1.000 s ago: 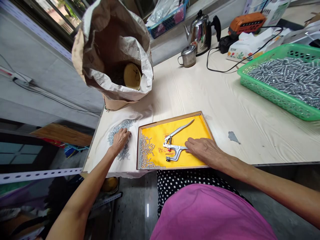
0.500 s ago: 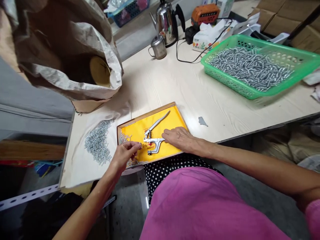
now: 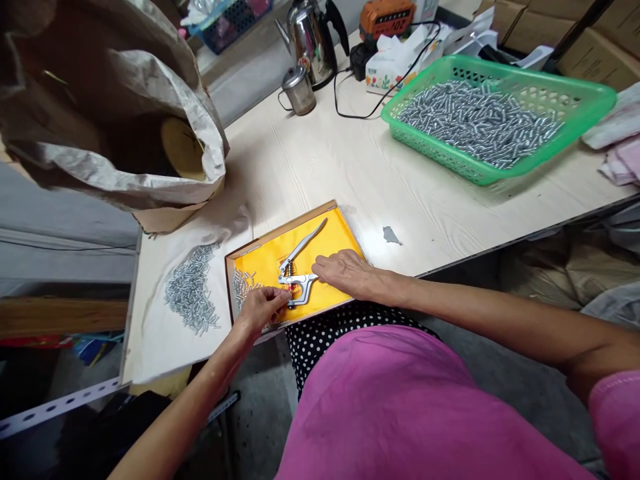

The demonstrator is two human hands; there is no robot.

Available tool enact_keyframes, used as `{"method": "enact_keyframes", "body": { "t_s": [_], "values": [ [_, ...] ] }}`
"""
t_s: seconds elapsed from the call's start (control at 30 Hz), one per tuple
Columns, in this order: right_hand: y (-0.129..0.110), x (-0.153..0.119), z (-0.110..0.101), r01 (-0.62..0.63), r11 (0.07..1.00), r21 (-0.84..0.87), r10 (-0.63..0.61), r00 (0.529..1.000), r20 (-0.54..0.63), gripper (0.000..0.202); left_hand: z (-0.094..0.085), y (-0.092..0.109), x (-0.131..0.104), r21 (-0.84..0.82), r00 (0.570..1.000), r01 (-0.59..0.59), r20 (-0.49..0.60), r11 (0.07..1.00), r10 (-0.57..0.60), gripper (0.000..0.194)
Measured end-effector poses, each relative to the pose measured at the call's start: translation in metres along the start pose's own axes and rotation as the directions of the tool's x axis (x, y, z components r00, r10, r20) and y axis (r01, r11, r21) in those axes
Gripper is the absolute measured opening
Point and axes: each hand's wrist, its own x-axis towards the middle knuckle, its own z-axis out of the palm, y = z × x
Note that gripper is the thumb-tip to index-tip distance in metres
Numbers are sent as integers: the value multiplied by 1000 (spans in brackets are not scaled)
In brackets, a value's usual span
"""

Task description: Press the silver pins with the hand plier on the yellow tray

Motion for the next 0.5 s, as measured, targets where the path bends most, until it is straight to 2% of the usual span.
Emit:
{"method": "enact_keyframes", "body": {
  "t_s": [0.17, 0.27, 0.3, 0.4, 0.43, 0.5],
  "values": [
    [0, 0, -1, 9, 1000, 13, -9, 1000, 12, 18, -4, 8, 6, 23, 993, 87, 74, 996, -88, 34],
    [4, -1, -8, 38, 999, 2, -38, 999, -14, 20, -4, 10, 6, 38, 991, 92, 95, 995, -95, 38],
    [7, -1, -11, 48, 999, -11, -49, 998, -45, 28, -4, 10, 6, 38, 992, 84, 96, 996, -88, 39],
    [22, 3, -18, 42, 998, -50, -49, 989, -139, 73, -2, 7, 4, 19, 994, 57, 96, 998, -59, 42],
    [27, 5, -20, 37, 998, -58, -45, 988, -145, 85, -2, 7, 3, 12, 994, 51, 101, 999, -52, 43],
    [36, 12, -23, 41, 996, -76, -49, 993, -109, 96, -1, 6, 2, 14, 993, 43, 107, 999, -44, 44]
  ]
}}
